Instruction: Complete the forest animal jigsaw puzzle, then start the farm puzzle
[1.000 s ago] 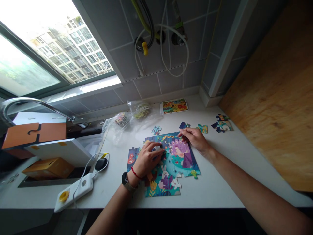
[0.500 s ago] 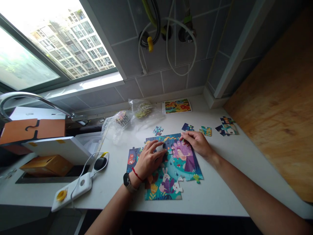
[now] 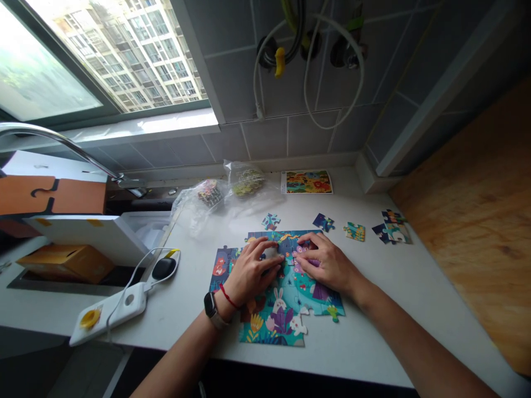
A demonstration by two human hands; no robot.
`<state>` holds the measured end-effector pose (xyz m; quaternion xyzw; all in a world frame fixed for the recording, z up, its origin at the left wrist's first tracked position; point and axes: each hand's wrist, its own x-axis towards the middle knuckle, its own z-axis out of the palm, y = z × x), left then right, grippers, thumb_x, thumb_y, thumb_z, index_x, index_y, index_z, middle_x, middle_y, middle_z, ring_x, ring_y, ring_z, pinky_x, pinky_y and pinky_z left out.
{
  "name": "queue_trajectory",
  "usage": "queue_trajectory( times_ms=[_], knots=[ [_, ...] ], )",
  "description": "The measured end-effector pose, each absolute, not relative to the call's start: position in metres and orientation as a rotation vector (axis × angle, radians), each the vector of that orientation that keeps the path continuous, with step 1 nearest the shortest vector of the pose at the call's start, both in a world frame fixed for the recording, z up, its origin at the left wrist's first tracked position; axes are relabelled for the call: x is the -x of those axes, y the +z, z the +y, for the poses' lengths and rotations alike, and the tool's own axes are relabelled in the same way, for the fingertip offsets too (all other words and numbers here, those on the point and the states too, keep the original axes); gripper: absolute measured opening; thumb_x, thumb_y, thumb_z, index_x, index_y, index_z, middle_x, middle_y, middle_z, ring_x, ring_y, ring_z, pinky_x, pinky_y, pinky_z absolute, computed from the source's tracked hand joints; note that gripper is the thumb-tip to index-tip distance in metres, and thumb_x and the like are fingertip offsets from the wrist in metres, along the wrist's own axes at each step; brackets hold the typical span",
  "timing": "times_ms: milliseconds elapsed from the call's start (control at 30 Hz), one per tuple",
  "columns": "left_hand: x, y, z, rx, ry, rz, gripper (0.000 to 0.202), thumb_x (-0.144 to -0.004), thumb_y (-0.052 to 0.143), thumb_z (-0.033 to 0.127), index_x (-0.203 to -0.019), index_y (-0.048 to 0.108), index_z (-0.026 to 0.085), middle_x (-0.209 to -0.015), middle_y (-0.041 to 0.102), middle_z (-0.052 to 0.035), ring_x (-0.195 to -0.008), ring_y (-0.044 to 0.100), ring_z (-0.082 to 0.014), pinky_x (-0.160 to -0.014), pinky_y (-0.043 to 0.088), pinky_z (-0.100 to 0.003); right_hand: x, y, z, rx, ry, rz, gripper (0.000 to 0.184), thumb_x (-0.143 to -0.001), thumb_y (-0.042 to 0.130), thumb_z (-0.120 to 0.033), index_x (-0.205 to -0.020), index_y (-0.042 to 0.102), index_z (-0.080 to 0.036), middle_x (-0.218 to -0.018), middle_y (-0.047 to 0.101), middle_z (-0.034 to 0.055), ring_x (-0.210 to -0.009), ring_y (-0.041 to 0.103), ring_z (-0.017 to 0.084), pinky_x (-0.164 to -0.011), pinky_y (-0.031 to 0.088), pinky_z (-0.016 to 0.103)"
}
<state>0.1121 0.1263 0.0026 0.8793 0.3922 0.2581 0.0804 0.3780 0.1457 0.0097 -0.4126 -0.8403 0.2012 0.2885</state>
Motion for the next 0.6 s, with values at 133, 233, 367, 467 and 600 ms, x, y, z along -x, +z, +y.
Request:
queue_trajectory(
  times_ms=[133, 233, 367, 467, 600],
  knots=[
    [-0.112, 0.002, 0.126, -2.641, 0.743, 1.183, 0.026, -0.102, 0.065, 0.027, -0.124, 0.079, 0.031, -0.138, 0.068, -0.0104, -0.134, 0.057, -0.0341, -0.106, 0.057, -0.057, -0.376, 0.012, 0.145, 1.112, 0.472, -2.288, 0.023, -0.100, 0.067, -0.027, -0.085, 0.085, -0.026, -0.113, 0.071, 0.0097, -0.095, 0.065, 0.025, -0.085, 0.059, 0.041],
    [-0.112, 0.001, 0.125, -2.654, 0.732, 1.209, 0.026, -0.102, 0.066, 0.029, -0.124, 0.080, 0.033, -0.138, 0.068, -0.0093, -0.134, 0.056, -0.0343, -0.107, 0.055, -0.056, -0.374, 0.013, 0.144, 1.115, 0.419, -2.313, 0.023, -0.101, 0.065, -0.027, -0.088, 0.084, -0.025, -0.109, 0.070, 0.0095, -0.095, 0.064, 0.025, -0.083, 0.059, 0.041],
    [-0.113, 0.001, 0.124, -2.677, 0.715, 1.233, 0.024, -0.101, 0.068, 0.031, -0.122, 0.080, 0.033, -0.138, 0.069, -0.0082, -0.136, 0.055, -0.0358, -0.106, 0.054, -0.056, -0.371, 0.015, 0.141, 1.117, 0.346, -2.373, 0.019, -0.101, 0.066, -0.026, -0.095, 0.083, -0.025, -0.107, 0.071, 0.0099, -0.096, 0.064, 0.026, -0.081, 0.059, 0.040],
    [-0.114, 0.002, 0.122, -2.669, 0.700, 1.260, 0.024, -0.101, 0.068, 0.032, -0.122, 0.080, 0.034, -0.139, 0.069, -0.0077, -0.136, 0.055, -0.0363, -0.107, 0.053, -0.056, -0.369, 0.015, 0.139, 1.140, 0.316, -2.394, 0.017, -0.101, 0.068, -0.027, -0.095, 0.083, -0.026, -0.105, 0.071, 0.0102, -0.097, 0.064, 0.027, -0.081, 0.058, 0.041],
    [-0.113, 0.004, 0.121, -2.678, 0.665, 1.255, 0.025, -0.103, 0.066, 0.035, -0.125, 0.079, 0.033, -0.140, 0.067, -0.0083, -0.137, 0.055, -0.0362, -0.110, 0.051, -0.058, -0.367, 0.014, 0.138, 1.158, 0.345, -2.350, 0.012, -0.099, 0.073, -0.029, -0.095, 0.084, -0.025, -0.104, 0.071, 0.0102, -0.098, 0.064, 0.028, -0.083, 0.059, 0.043]
  ],
)
